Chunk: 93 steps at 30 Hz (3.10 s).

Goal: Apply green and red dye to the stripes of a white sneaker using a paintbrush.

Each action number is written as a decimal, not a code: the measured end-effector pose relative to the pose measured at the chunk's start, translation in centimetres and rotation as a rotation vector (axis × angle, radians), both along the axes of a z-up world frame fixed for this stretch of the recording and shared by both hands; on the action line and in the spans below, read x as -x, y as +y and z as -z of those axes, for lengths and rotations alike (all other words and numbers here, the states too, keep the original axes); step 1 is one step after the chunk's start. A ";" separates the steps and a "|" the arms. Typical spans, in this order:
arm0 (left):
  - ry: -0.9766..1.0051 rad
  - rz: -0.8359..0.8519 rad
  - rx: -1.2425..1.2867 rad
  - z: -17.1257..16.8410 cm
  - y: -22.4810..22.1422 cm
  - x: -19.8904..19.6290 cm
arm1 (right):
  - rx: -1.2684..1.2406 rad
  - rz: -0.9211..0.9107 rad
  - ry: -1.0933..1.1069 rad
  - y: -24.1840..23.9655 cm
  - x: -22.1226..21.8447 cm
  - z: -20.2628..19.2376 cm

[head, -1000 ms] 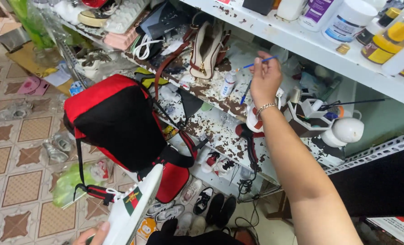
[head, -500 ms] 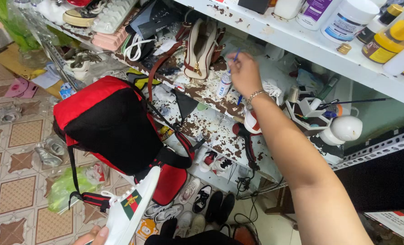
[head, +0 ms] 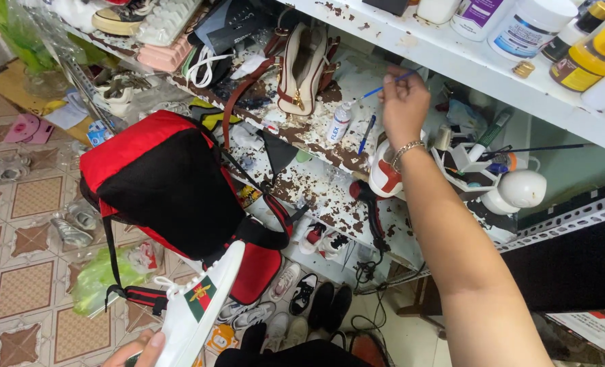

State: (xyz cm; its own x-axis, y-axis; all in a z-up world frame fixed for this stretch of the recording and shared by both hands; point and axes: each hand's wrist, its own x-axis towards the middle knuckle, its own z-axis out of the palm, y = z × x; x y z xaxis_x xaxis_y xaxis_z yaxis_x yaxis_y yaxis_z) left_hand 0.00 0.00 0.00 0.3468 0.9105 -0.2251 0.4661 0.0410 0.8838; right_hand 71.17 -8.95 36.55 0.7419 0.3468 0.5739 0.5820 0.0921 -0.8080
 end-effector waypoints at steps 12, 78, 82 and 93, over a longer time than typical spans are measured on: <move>-0.821 -0.126 0.110 -26.3 -6.2 -12.8 | -0.445 -0.299 0.406 -9.2 17.8 -1.2; -0.951 0.484 0.175 -33.1 -10.1 -16.3 | -0.374 -0.233 -0.042 -23.7 37.6 3.1; -0.892 0.448 0.176 -32.8 -10.2 -16.1 | -0.278 -0.198 -0.065 -23.9 38.5 3.1; -0.929 0.484 0.177 -33.3 -10.6 -16.9 | -0.319 -0.186 -0.091 -24.0 38.1 4.1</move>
